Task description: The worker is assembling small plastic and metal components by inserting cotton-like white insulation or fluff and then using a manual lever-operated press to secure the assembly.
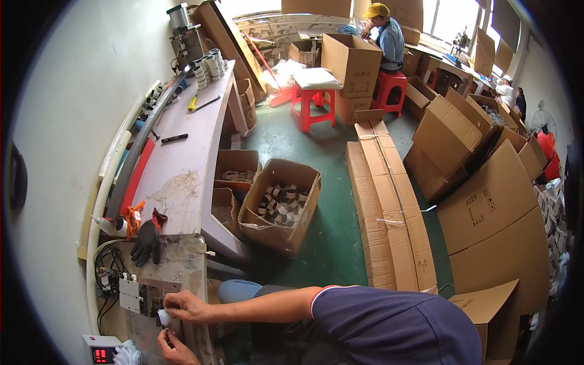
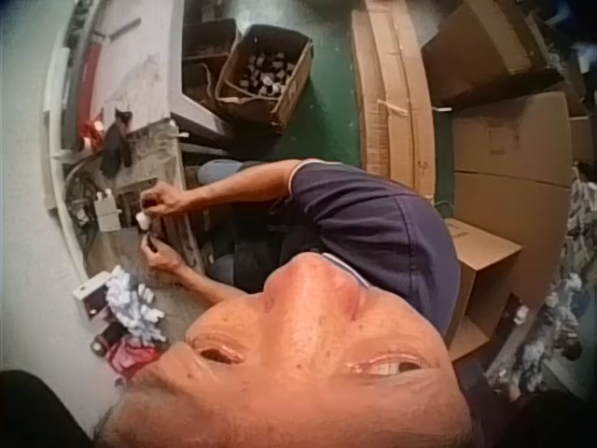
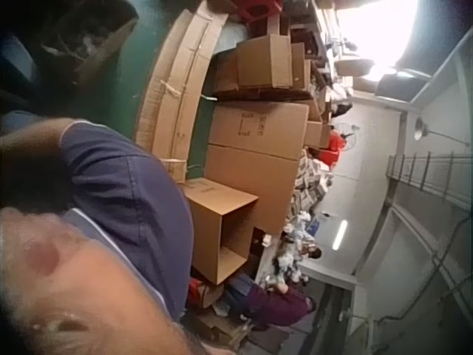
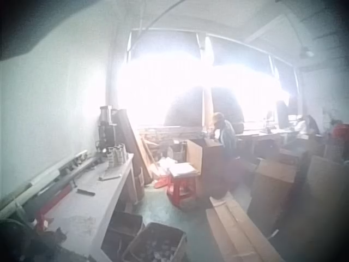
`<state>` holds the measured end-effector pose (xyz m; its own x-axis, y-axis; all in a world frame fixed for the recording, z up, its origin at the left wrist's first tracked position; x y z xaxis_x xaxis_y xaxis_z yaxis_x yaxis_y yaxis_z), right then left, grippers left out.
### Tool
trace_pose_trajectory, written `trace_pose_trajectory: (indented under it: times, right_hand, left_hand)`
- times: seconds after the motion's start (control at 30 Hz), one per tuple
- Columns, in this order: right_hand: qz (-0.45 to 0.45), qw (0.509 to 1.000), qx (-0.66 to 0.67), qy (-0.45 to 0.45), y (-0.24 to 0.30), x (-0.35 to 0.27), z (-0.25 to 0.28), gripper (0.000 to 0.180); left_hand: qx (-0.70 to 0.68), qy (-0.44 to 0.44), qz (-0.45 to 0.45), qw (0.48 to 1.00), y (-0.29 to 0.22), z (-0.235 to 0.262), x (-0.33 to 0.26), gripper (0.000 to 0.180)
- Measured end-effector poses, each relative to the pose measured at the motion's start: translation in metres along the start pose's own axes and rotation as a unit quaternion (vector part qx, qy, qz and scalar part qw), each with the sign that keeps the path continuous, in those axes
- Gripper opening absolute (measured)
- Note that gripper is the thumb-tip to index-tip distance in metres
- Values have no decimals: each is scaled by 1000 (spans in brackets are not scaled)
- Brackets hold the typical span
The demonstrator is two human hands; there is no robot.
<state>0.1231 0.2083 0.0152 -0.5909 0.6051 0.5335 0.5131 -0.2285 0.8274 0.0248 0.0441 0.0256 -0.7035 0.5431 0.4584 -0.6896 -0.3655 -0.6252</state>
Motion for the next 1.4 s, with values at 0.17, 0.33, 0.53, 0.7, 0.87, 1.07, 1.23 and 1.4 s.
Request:
trace_pose_trajectory:
  times: [0.17, 0.33, 0.53, 0.7, 0.87, 1.07, 1.23, 1.4]
  right_hand:
    - [-13, 1000, -17, 9, -4, 1, 0, 17]
    - [-31, 999, -1, 25, 0, 2, -2, 16]
    - [0, 1000, -21, 11, -3, 2, 1, 16]
    - [-26, 1000, 8, 8, 4, 2, -1, 14]
    - [-23, 1000, -6, -3, 4, 2, 0, 15]
    - [-49, 999, 15, 12, 2, 1, -2, 27]
    - [-13, 1000, 3, -10, 0, 2, -3, 25]
    - [-57, 998, 7, 32, -1, 2, -2, 32]
  left_hand:
    - [9, 5, -6, 1000, -4, 0, 0, 16]
    - [-5, -1, -5, 1000, -3, 1, -1, 15]
    - [-13, -1, -11, 1000, -5, -1, 0, 15]
    - [-4, -9, -31, 999, -1, 1, 0, 15]
    - [-1, 0, -17, 1000, -2, 0, 0, 14]
    - [12, 1, -27, 1000, -9, 2, 0, 15]
    - [14, 2, -51, 999, -10, 4, 2, 15]
    - [25, -2, -60, 998, -12, 5, 1, 14]
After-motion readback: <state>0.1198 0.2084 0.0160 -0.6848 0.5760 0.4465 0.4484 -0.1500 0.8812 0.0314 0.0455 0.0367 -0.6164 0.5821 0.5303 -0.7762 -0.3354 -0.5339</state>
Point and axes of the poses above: each hand's wrist, its own x-axis towards the middle knuckle, its own z-axis out of the back of the hand, y = z × x, the point moved 4 cm from there along x, towards the middle knuckle, and after that the axes turned 6 degrees about z, right-handed, at the moved point
